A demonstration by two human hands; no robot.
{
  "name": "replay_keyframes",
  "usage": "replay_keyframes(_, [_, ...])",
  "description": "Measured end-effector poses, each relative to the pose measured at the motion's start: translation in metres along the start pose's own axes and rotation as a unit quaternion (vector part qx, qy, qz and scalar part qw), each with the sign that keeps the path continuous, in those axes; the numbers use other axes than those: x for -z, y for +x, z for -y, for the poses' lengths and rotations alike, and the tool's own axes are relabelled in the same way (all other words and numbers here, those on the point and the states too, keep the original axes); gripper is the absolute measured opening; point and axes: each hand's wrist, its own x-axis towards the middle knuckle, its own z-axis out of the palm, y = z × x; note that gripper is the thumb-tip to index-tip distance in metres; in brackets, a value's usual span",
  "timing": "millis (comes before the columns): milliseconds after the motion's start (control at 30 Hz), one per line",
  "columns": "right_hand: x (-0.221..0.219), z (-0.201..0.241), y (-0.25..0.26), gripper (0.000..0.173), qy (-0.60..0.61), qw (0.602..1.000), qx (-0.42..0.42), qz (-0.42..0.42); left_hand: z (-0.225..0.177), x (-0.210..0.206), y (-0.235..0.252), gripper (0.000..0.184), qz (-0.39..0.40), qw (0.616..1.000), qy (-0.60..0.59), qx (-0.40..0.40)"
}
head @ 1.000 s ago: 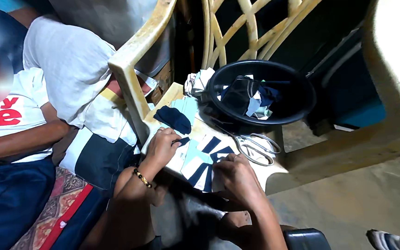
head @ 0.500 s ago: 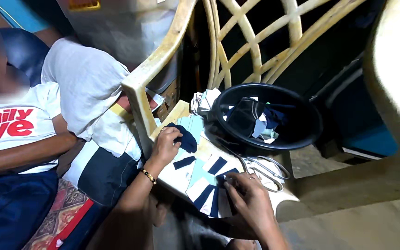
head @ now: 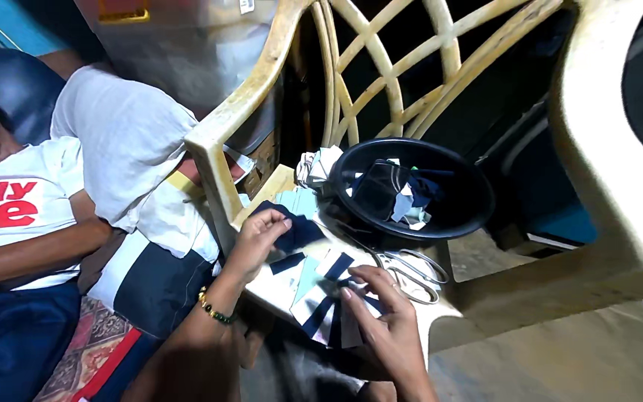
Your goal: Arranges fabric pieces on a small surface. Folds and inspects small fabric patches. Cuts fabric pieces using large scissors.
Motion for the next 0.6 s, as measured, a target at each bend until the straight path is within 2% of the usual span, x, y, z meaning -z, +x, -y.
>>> replay_keyframes(67, [-0.005, 0.013, -0.001, 0.05, 0.122, 0.991, -0.041, 0.024, -0.013, -0.009, -0.024, 0.019, 0.07, 0.994, -0.066, 0.057])
replay_keyframes(133, [-0.009, 0.024, -0.003, 0.057, 0.211, 0.973, -0.085, 0.048, -0.014, -0.013, -0.041, 0.023, 0.128, 0.986, -0.079, 0.076])
replay_keyframes(233, [-0.013, 0.034, -0.007, 0.049, 0.287, 0.948, -0.126, 0.053, -0.012, -0.013, -0.058, 0.027, 0.168, 0.979, -0.085, 0.083])
replay_keyframes(300, [-0.012, 0.037, -0.008, 0.046, 0.308, 0.94, -0.136, 0.051, -0.01, -0.009, -0.067, 0.016, 0.2, 0.973, -0.093, 0.07])
replay_keyframes(333, [-0.01, 0.038, -0.009, 0.045, 0.311, 0.94, -0.135, 0.052, -0.009, -0.006, -0.071, 0.018, 0.222, 0.969, -0.092, 0.053])
replay_keyframes(400, [-0.008, 0.04, -0.01, 0.045, 0.302, 0.944, -0.118, 0.052, -0.012, -0.002, -0.078, 0.048, 0.265, 0.961, -0.073, 0.017])
replay_keyframes(433, [-0.007, 0.04, -0.011, 0.044, 0.293, 0.949, -0.101, 0.05, -0.015, -0.002, -0.083, 0.052, 0.263, 0.964, -0.045, -0.007])
replay_keyframes(500, [-0.007, 0.038, -0.013, 0.032, 0.268, 0.961, -0.062, 0.035, -0.02, -0.006, -0.092, 0.042, 0.223, 0.967, 0.06, -0.113])
replay_keyframes(533, [-0.007, 0.037, -0.014, 0.027, 0.259, 0.964, -0.044, 0.032, -0.021, -0.007, -0.095, 0.034, 0.193, 0.952, 0.128, -0.199])
replay_keyframes(600, [-0.006, 0.038, -0.015, 0.026, 0.272, 0.961, -0.014, 0.046, -0.02, -0.008, -0.096, 0.022, 0.132, 0.885, 0.241, -0.375])
